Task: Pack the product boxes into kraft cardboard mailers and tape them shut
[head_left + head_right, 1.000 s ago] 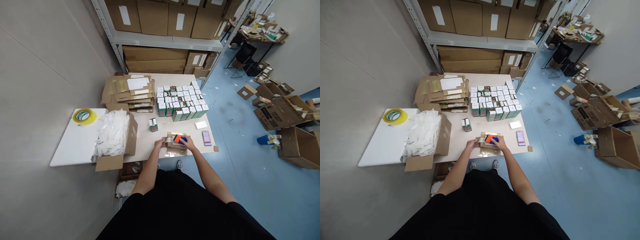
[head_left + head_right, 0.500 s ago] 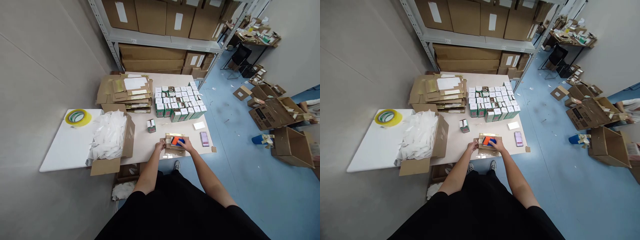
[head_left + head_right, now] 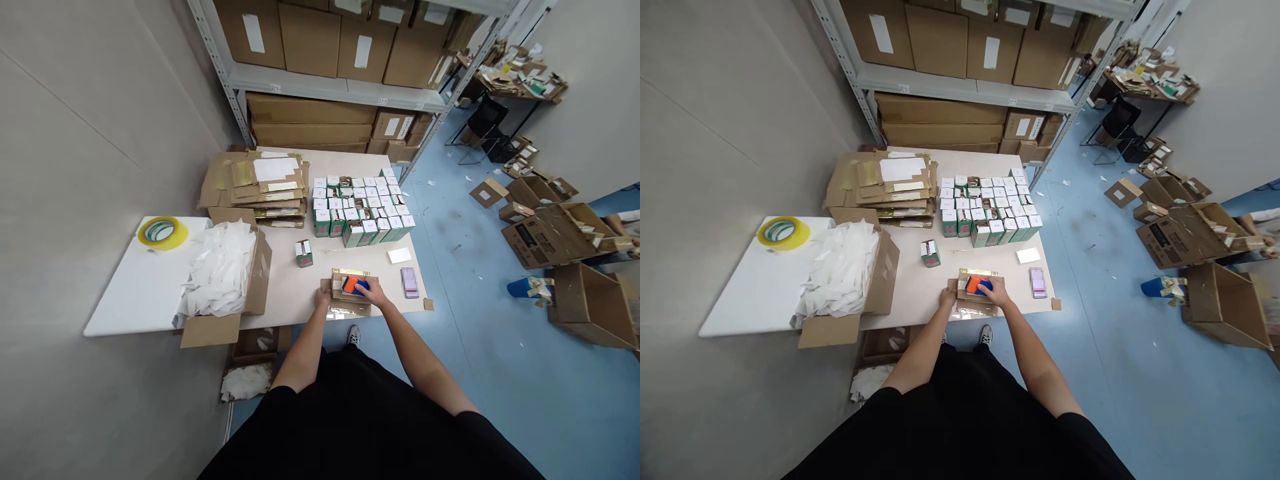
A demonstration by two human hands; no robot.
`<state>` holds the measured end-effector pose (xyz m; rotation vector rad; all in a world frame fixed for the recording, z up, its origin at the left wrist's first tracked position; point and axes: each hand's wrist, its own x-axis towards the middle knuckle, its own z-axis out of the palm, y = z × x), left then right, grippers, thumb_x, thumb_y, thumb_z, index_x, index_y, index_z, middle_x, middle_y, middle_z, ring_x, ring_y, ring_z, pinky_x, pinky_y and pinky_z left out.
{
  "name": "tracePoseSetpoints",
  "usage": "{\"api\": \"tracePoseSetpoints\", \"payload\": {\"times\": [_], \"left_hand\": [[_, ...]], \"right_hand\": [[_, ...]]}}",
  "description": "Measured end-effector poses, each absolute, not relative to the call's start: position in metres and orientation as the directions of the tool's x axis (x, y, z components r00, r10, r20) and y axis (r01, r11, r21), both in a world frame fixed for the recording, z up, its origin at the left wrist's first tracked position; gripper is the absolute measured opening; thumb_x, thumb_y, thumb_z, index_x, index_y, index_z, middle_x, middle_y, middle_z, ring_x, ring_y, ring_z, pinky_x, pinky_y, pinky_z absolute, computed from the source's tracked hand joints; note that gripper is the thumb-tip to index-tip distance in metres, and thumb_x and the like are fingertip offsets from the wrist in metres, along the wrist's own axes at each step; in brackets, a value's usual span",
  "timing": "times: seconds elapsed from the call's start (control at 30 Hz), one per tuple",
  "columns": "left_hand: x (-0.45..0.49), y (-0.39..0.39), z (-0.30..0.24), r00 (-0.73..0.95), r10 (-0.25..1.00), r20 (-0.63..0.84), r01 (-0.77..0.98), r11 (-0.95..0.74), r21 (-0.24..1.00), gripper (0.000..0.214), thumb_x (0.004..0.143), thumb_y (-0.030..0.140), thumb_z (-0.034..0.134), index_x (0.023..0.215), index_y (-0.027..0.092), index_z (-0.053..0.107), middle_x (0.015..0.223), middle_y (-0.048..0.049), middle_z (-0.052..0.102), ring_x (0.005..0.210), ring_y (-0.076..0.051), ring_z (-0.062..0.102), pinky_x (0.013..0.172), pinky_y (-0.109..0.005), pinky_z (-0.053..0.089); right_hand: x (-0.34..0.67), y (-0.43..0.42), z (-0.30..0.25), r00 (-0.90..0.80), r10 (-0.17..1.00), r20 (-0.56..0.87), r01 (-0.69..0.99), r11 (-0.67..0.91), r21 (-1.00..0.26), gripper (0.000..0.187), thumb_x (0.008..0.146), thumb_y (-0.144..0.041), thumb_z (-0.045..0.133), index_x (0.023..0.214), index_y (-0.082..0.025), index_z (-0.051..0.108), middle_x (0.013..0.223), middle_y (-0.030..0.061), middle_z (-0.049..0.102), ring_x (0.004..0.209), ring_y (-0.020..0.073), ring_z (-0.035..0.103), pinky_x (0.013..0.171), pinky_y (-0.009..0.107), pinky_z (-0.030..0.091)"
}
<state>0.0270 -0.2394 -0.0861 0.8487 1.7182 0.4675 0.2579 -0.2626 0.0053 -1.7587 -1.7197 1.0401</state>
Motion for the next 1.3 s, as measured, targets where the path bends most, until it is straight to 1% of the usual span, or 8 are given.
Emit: {"api": "tracePoseSetpoints", "payload": {"times": [0.1, 0.2, 0.27, 0.37, 0.6, 0.8, 1.0, 1.3], "left_hand": [[0.015, -0.228, -0.071, -0.119, 0.865, -0.488, 0.456, 0.484, 0.747, 0.059, 0.088, 0.028, 0.066, 0.146, 0.021, 0.054, 0.127, -0.0120, 0.068, 0.114, -0.026, 0.066, 0.095, -0.033, 0.051], [0.005, -0.211, -0.053, 0.224, 0.919, -0.326, 0.616, 0.126, 0.778, 0.069, 0.081, 0.028, 0.073, 0.148, 0.027, 0.055, 0.131, -0.0074, 0.063, 0.103, -0.021, 0.068, 0.093, -0.029, 0.052], [0.001, -0.201, -0.043, 0.415, 0.846, -0.335, 0.687, -0.050, 0.725, 0.086, 0.072, 0.035, 0.083, 0.152, 0.031, 0.052, 0.142, -0.0070, 0.056, 0.107, -0.023, 0.067, 0.094, -0.030, 0.053], [0.001, -0.191, -0.034, 0.473, 0.770, -0.429, 0.796, -0.165, 0.582, 0.106, 0.061, 0.046, 0.091, 0.156, 0.039, 0.045, 0.154, -0.0059, 0.044, 0.125, -0.030, 0.061, 0.098, -0.032, 0.051], [0.007, -0.188, -0.032, 0.398, 0.741, -0.541, 0.887, -0.161, 0.433, 0.106, 0.066, 0.053, 0.087, 0.158, 0.047, 0.037, 0.136, -0.0046, 0.059, 0.122, -0.030, 0.063, 0.095, -0.032, 0.049], [0.008, -0.189, -0.035, 0.322, 0.821, -0.471, 0.815, 0.013, 0.580, 0.103, 0.048, 0.035, 0.099, 0.143, 0.043, 0.060, 0.126, -0.0042, 0.072, 0.121, -0.033, 0.066, 0.094, -0.031, 0.049], [0.012, -0.187, -0.029, 0.255, 0.815, -0.520, 0.765, 0.159, 0.624, 0.105, 0.039, 0.027, 0.100, 0.137, 0.044, 0.065, 0.125, -0.0007, 0.075, 0.121, -0.032, 0.066, 0.094, -0.031, 0.049], [0.013, -0.186, -0.030, 0.279, 0.812, -0.514, 0.800, 0.100, 0.592, 0.091, 0.056, 0.025, 0.096, 0.141, 0.031, 0.063, 0.119, -0.0035, 0.075, 0.118, -0.031, 0.068, 0.094, -0.030, 0.049]], "right_hand": [[0.258, -0.261, 0.004, -0.087, 0.980, -0.181, 0.630, -0.087, -0.772, 0.055, 0.092, -0.072, 0.052, 0.101, -0.020, 0.067, 0.100, 0.0087, 0.072, 0.092, 0.0254, 0.066, 0.082, 0.035, 0.050], [0.259, -0.258, 0.002, -0.104, 0.980, -0.169, 0.635, -0.065, -0.770, 0.056, 0.093, -0.072, 0.051, 0.104, -0.020, 0.068, 0.103, 0.0094, 0.072, 0.093, 0.0257, 0.066, 0.083, 0.035, 0.050], [0.259, -0.257, 0.001, -0.117, 0.980, -0.164, 0.643, -0.051, -0.764, 0.057, 0.093, -0.073, 0.051, 0.105, -0.020, 0.068, 0.104, 0.0097, 0.073, 0.094, 0.0256, 0.066, 0.083, 0.034, 0.049], [0.260, -0.255, 0.004, -0.135, 0.978, -0.162, 0.668, -0.031, -0.744, 0.058, 0.092, -0.074, 0.051, 0.101, -0.020, 0.068, 0.102, 0.0094, 0.073, 0.093, 0.0250, 0.067, 0.081, 0.033, 0.049], [0.277, -0.245, 0.025, -0.075, 0.942, -0.326, 0.866, -0.101, -0.490, 0.060, 0.091, -0.077, 0.053, 0.091, -0.020, 0.072, 0.089, 0.0100, 0.076, 0.084, 0.0245, 0.069, 0.068, 0.029, 0.041], [0.294, -0.235, 0.035, -0.048, 0.918, -0.394, 0.944, -0.088, -0.318, 0.065, 0.083, -0.082, 0.061, 0.095, -0.020, 0.076, 0.094, 0.0157, 0.077, 0.092, 0.0298, 0.071, 0.072, 0.031, 0.044], [0.302, -0.230, 0.032, 0.004, 0.908, -0.418, 0.952, -0.132, -0.277, 0.066, 0.076, -0.083, 0.068, 0.090, -0.020, 0.077, 0.095, 0.0181, 0.077, 0.093, 0.0312, 0.071, 0.075, 0.033, 0.047], [0.373, -0.241, 0.042, 0.096, 0.874, -0.476, 0.963, -0.202, -0.176, 0.068, 0.074, -0.083, 0.070, 0.084, -0.016, 0.077, 0.090, 0.0208, 0.075, 0.091, 0.0336, 0.071, 0.074, 0.035, 0.048]]}}
